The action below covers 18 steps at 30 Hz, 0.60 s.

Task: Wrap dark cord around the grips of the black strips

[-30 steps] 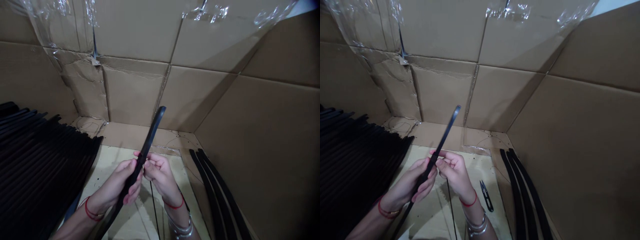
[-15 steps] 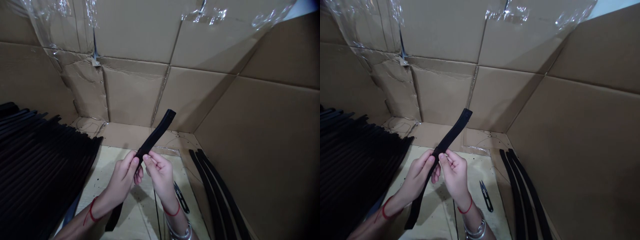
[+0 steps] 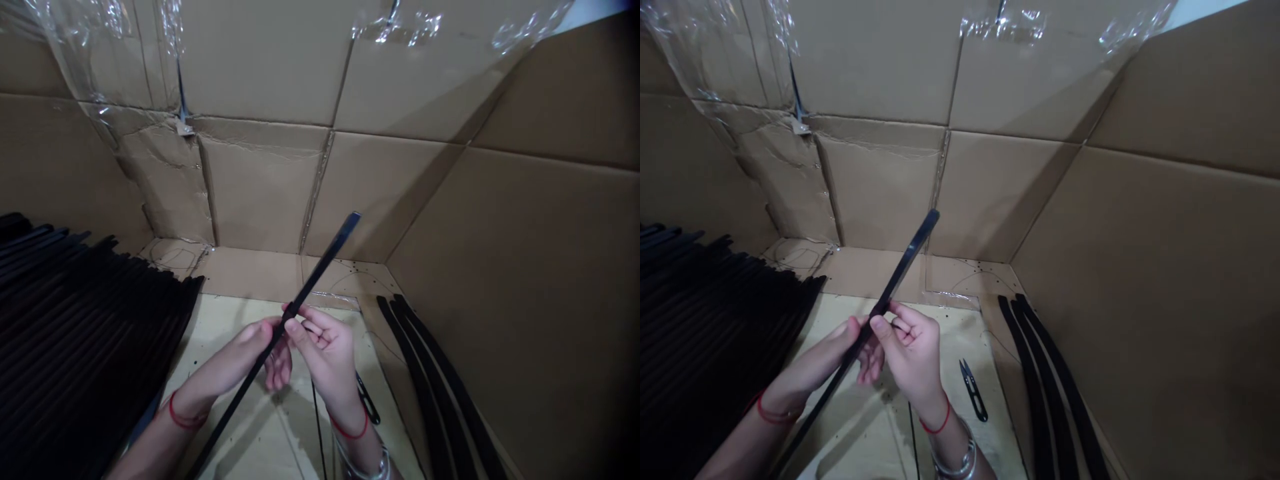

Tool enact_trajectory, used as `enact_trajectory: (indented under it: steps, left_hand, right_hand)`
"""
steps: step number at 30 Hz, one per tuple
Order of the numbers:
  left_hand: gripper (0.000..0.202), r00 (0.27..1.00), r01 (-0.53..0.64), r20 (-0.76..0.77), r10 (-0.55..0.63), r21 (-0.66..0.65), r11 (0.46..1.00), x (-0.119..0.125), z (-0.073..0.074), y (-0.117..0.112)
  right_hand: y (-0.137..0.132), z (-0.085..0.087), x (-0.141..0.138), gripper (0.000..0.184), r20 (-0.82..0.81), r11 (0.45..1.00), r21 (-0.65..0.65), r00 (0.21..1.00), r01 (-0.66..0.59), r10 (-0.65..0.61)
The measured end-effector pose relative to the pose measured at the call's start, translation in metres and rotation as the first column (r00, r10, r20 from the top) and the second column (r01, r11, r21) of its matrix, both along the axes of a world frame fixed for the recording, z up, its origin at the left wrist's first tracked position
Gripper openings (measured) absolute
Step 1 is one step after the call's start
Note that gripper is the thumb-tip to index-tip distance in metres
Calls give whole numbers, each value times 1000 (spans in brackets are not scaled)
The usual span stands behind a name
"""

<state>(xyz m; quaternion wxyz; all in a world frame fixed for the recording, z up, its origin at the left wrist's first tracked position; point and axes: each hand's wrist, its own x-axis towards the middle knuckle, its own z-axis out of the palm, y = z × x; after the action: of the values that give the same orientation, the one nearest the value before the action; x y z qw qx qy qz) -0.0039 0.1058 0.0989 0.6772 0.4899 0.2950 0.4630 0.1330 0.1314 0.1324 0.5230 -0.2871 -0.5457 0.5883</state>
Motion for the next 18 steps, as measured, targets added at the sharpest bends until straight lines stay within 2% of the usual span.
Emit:
enact_trajectory:
  steps: [3,5,6,9,13,15,18]
  left_hand:
    - [39,957,-224,-163,242,121,967,7,6,-5]
    - [34,940,-282,-165,299,120,952,10,8,-8]
    - [33,945,-277,-149,290,100,956,11,8,-8]
    - [36,978,-200,-64,200,12,980,10,9,-10]
    - [39,990,-72,110,86,-126,989,5,7,-12]
    - [42,972,65,236,-21,-177,982,3,3,-10]
    - [46,892,277,407,-195,-153,949,2,-3,-6]
  right_hand:
    - [-1,2,-2,23,22,996,11,996,91,-91]
    - [1,2,-2,18,40,995,38,995,92,-94]
    - [2,2,-1,16,50,994,50,994,93,-96]
    - [3,2,2,12,62,992,60,991,113,-117]
    - [-1,2,3,16,33,993,39,993,108,-109]
    - [-3,1,2,19,7,997,24,997,71,-72]
    - [-2,-1,1,24,-26,999,-23,999,-38,38]
